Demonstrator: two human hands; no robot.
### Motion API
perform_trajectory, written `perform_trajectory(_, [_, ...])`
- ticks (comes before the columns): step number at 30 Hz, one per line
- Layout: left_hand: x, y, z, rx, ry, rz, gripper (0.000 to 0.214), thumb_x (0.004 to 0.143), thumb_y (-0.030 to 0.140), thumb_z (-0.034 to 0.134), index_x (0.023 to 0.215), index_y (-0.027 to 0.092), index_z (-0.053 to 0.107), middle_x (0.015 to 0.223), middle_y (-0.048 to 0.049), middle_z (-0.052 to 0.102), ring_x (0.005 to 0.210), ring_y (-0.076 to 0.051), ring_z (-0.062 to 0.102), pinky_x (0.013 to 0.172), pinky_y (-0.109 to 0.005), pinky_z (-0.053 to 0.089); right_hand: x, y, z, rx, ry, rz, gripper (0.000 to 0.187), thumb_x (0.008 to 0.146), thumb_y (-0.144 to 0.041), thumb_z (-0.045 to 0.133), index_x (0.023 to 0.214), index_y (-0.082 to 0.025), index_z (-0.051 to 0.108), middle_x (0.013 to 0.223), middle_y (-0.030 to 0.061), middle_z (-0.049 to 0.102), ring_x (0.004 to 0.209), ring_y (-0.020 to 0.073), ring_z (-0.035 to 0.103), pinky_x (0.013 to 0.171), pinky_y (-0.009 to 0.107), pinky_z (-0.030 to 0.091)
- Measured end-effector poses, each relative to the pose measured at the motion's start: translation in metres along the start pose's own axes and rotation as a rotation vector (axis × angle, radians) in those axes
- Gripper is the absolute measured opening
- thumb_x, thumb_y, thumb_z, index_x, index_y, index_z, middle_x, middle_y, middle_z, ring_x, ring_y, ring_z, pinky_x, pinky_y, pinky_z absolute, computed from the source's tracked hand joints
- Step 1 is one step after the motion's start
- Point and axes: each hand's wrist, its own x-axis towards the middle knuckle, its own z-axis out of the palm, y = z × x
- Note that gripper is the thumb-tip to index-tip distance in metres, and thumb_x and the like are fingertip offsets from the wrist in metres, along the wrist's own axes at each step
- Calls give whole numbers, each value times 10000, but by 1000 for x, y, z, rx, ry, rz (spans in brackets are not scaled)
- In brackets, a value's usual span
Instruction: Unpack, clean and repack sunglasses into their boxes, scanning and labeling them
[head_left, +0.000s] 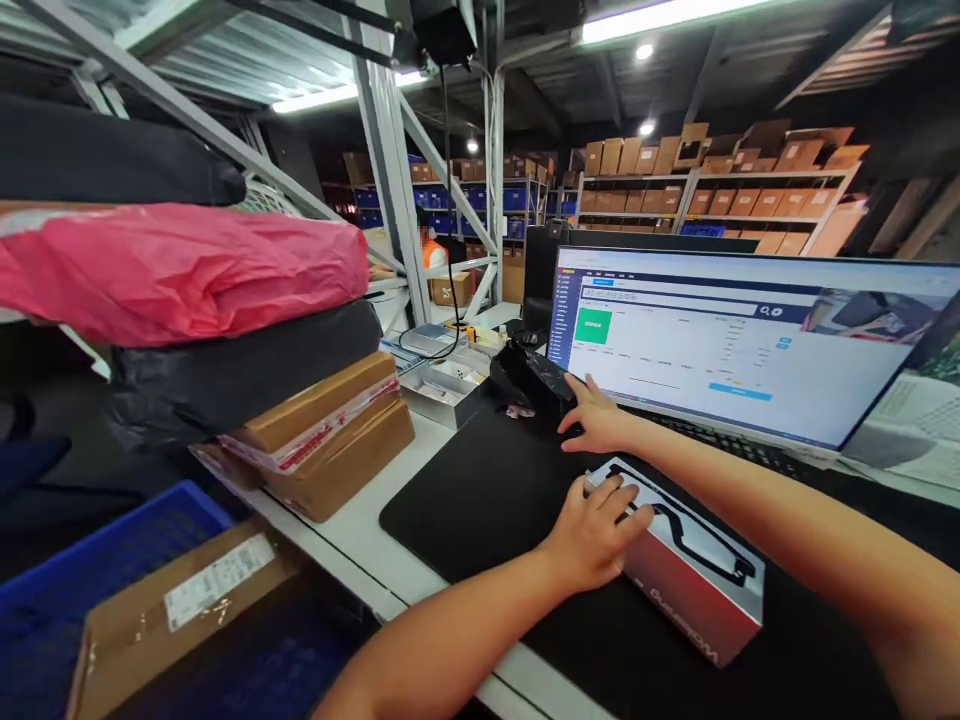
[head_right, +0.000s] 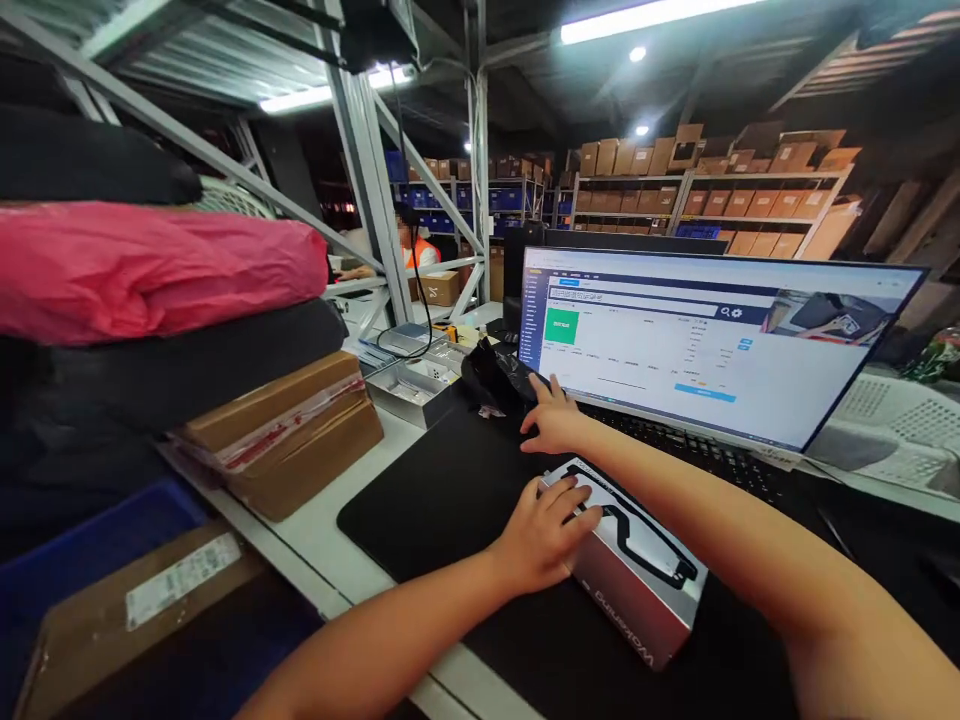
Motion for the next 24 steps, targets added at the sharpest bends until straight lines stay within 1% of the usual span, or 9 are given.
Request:
perform_trajectory(2, [0, 0, 0, -3, 3, 8, 619, 853, 261, 572, 1455, 221, 434, 1524, -109, 478, 1415, -302, 374, 1002, -503, 377, 23, -10, 14, 22, 19, 54, 337, 601, -216, 924, 913, -169, 806, 1673, 144, 141, 1490, 530, 170, 1154, 660, 292])
perform_trajectory(4, [0, -1, 0, -11, 6, 14, 627, 845, 263, 584, 1453, 217, 437, 1519, -117, 480, 1409, -307, 385, 1027, -517, 364, 36, -12, 19, 48, 76, 58, 344, 626, -146, 884, 954, -118, 783, 1627, 206, 242, 1409, 451, 404, 1139, 546, 384])
perform_trajectory(6, [0, -2, 1, -18, 16, 8, 633, 828, 246, 600, 1442, 217, 448, 1511, -119, 489, 1412, -311, 387, 1053, -532, 347, 41, -11, 10, 65, 160, 33, 307, 709, -121, 805, 1009, -79, 754, 1510, 233, 420, 1305, 346, 541, 1123, 428, 423])
perform_trajectory(9, [1, -3, 4, -26, 59, -1, 639, 801, 196, 613, 1422, 224, 465, 1490, -119, 517, 1412, -309, 400, 1063, -541, 343, 30, -6, -28, 89, 318, 5, 266, 835, -169, 695, 1074, -54, 717, 1271, 199, 599, 1186, 289, 612, 1071, 398, 468])
perform_trajectory(12, [2, -3, 7, -32, 100, 7, 634, 800, 172, 612, 1417, 224, 474, 1454, -135, 552, 1390, -318, 441, 1051, -541, 358, -12, 5, -78, 144, 505, 1, 439, 895, -216, 644, 1308, -75, 602, 1303, 157, 561, 1077, 224, 651, 983, 358, 533])
perform_trajectory(14, [4, -4, 7, -41, 116, 5, 605, 817, 179, 609, 1407, 228, 490, 1435, -148, 567, 1373, -333, 470, 1041, -542, 369, -60, 20, -109, 281, 678, -53, 545, 871, -225, 682, 1386, -116, 542, 1349, 127, 518, 1025, 198, 665, 926, 340, 563])
perform_trajectory(17, [8, -5, 7, -55, 111, 6, 572, 829, 173, 594, 1392, 225, 505, 1431, -171, 563, 1353, -366, 497, 1018, -556, 389, -158, 48, -147, 521, 934, -83, 534, 832, -181, 716, 1344, -126, 575, 1251, 67, 558, 1031, 205, 667, 911, 373, 553])
perform_trajectory(21, [14, -7, 6, -37, 133, 37, 513, 891, 212, 556, 1399, 232, 485, 1392, -183, 579, 1295, -405, 540, 947, -580, 451, -317, 79, -181, 603, 1171, 188, 401, 885, -116, 608, 1285, -108, 583, 999, -7, 630, 937, 153, 685, 859, 368, 560])
perform_trajectory(24, [20, -6, 3, -82, 169, 35, 507, 914, 299, 564, 1408, 216, 483, 1362, -211, 575, 1236, -455, 561, 899, -621, 484, -442, 84, -183, 608, 1362, 438, 322, 889, -102, 584, 1211, -102, 589, 864, -38, 636, 739, 76, 678, 753, 261, 575])
